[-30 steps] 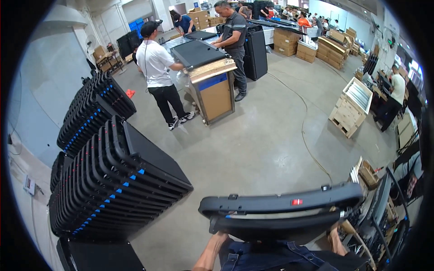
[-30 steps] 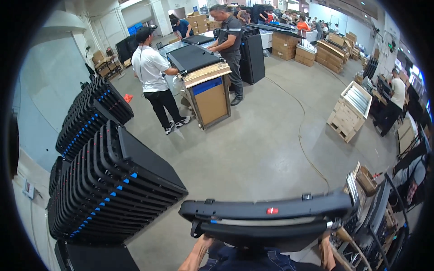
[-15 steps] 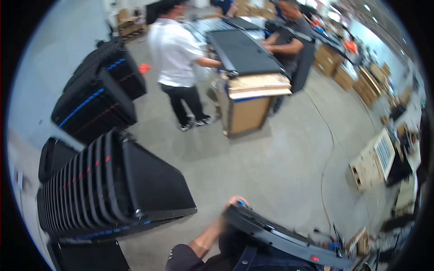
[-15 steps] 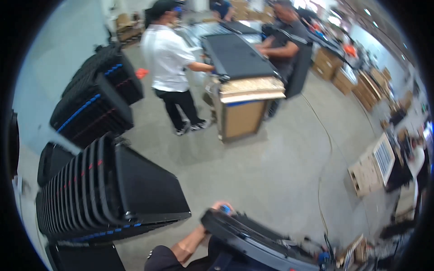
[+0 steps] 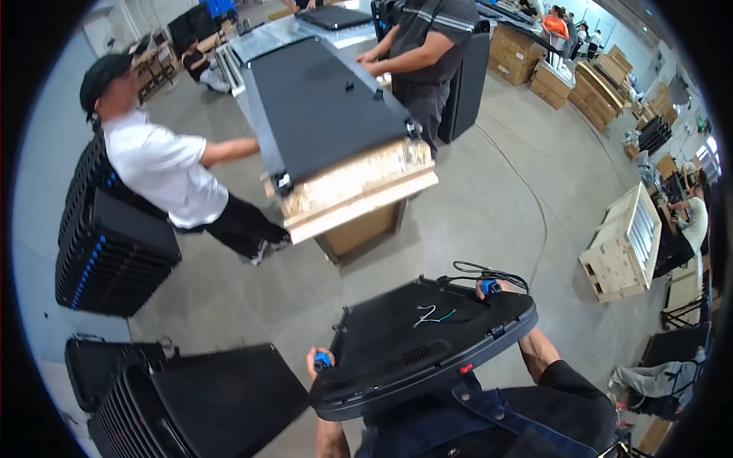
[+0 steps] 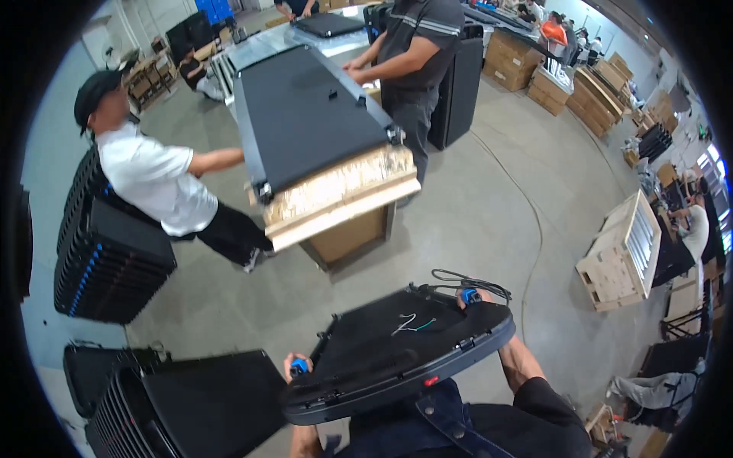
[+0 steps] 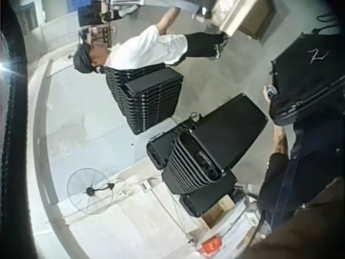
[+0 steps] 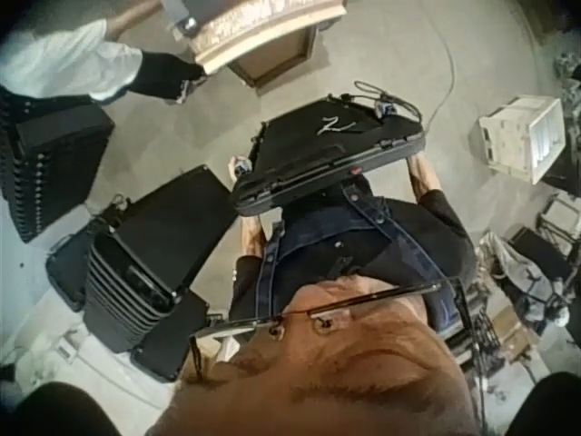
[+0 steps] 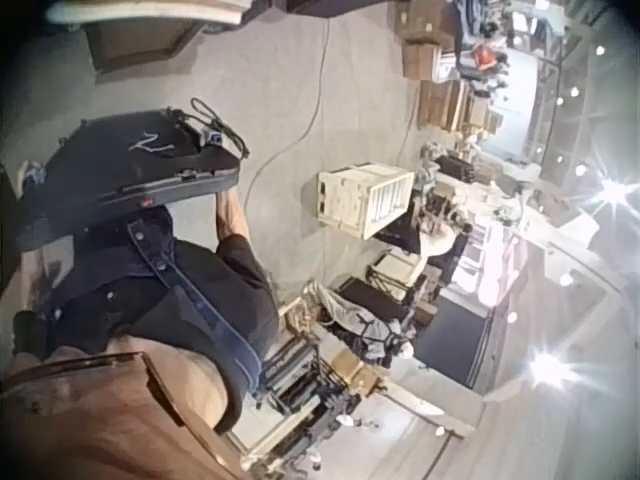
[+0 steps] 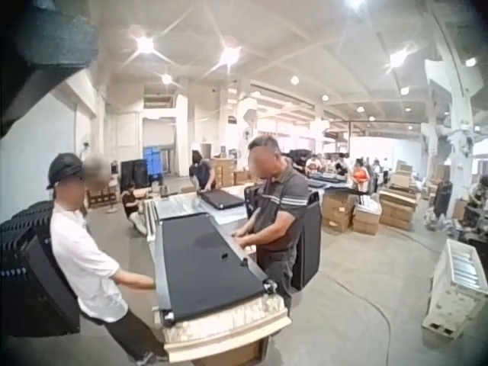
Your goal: Assembling treadmill frames and components using various power tools on a factory floor.
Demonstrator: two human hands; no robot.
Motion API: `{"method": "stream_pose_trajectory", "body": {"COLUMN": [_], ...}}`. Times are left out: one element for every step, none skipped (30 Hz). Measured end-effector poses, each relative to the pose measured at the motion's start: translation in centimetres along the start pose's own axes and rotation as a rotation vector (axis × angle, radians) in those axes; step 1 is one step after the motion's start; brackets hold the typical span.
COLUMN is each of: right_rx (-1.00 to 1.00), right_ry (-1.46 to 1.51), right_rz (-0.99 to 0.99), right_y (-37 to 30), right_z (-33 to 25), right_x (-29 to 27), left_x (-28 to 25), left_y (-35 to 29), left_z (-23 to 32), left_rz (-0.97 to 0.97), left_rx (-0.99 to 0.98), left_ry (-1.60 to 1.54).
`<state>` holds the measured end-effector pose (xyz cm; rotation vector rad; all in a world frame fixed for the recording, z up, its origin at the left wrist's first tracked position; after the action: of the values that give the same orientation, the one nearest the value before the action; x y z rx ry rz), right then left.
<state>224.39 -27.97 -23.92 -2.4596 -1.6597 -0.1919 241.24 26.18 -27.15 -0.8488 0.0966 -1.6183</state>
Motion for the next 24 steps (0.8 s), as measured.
{"method": "stream_pose_trajectory", "body": {"right_rx": [-0.013, -0.018, 0.002, 0.025, 0.105, 0.175, 0.199, 0.236, 0.151, 0.067, 0.16, 0.214, 0.255, 0.153, 0.081, 0.105, 0.18, 0.184, 0.145, 0.042, -0.059, -0.267, -0.456, -0.704], "right_ry": [-0.028, -0.057, -0.066, -0.073, 0.149, 0.365, 0.346, 0.366, 0.432, 0.495, 0.314, 0.115, 0.085, -0.028, -0.069, -0.027, 0.082, 0.086, 0.036, -0.005, -0.037, -0.147, -0.291, -0.388], "right_rz": [-0.046, -0.076, -0.037, 0.009, -0.015, -0.043, 0.167, 0.3, 0.385, 0.481, 0.578, 0.718, 0.695, 0.717, 0.606, 0.587, 0.392, 0.278, 0.222, 0.217, 0.199, 0.219, 0.269, 0.203], "right_y": [3.9, 6.8, 10.1, 13.1, 15.6, 18.2, 20.7, 24.9, 26.7, 27.3, 27.1, 25.4, 25.0, 23.9, 22.0, 19.1, 16.0, 12.3, 8.3, 4.7, 1.3, -2.5, -6.9, -11.1], "right_z": [-0.2, -0.1, 0.9, 1.7, 1.7, 1.0, 1.0, 1.8, 1.4, 0.4, -0.8, -4.0, -2.2, -3.4, -3.9, -5.3, -7.2, -10.5, -14.8, -19.7, -24.3, -29.1, -33.3, -37.9], "right_x": [-1.4, -3.2, -5.3, -7.3, -8.3, -9.5, -10.8, -7.3, -6.0, -4.7, -2.8, -4.6, -8.3, -3.0, -2.5, 0.6, 3.0, 5.5, 7.2, 9.4, 12.2, 14.7, 16.3, 18.6], "left_x": [2.2, 4.2, 6.6, 9.6, 12.0, 14.1, 16.3, 11.4, 10.0, 9.1, 8.2, 10.5, 12.9, 10.6, 11.0, 10.3, 10.4, 10.7, 11.4, 11.3, 10.0, 9.1, 10.7, 9.5], "left_y": [2.1, 3.7, 5.5, 7.7, 9.4, 10.8, 12.9, 15.3, 16.7, 17.7, 18.3, 20.4, 22.2, 22.3, 23.2, 23.9, 24.6, 25.2, 25.8, 26.4, 26.9, 27.1, 26.1, 25.2], "left_z": [0.1, -0.4, -0.5, 0.0, 0.4, 0.6, 0.7, 1.8, 2.2, 2.6, 3.6, 3.9, 4.0, 5.8, 5.9, 6.2, 6.7, 6.7, 6.2, 6.4, 7.6, 8.6, 7.0, 6.1], "left_rz": [-0.014, -0.005, 0.001, -0.025, 0.079, 0.177, 0.114, 0.002, -0.002, 0.033, 0.068, 0.04, 0.006, 0.059, 0.098, 0.162, 0.128, 0.123, 0.112, 0.076, 0.114, 0.146, 0.126, 0.125], "left_rx": [0.011, -0.092, -0.185, -0.186, -0.139, -0.091, 0.01, 0.073, 0.069, 0.071, 0.08, 0.071, 0.066, 0.103, 0.059, 0.014, 0.004, 0.003, -0.011, -0.024, -0.023, -0.026, 0.007, -0.047], "left_ry": [0.017, -0.056, -0.129, -0.103, -0.166, -0.236, -0.292, -0.298, -0.279, -0.174, -0.066, 0.03, 0.126, 0.23, 0.154, 0.088, 0.101, 0.128, 0.167, 0.188, 0.237, 0.295, 0.488, 0.309]}}
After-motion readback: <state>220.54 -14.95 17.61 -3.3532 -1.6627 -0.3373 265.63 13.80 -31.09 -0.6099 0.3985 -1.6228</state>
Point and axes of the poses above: each hand's wrist, its own y-axis towards the middle knuckle, its own x-axis out of the palm, z = x × y, the point moved 4 cm from there along y, towards the middle knuckle, and after that the axes turned 8 degrees about -x, right-handed, at the moved point
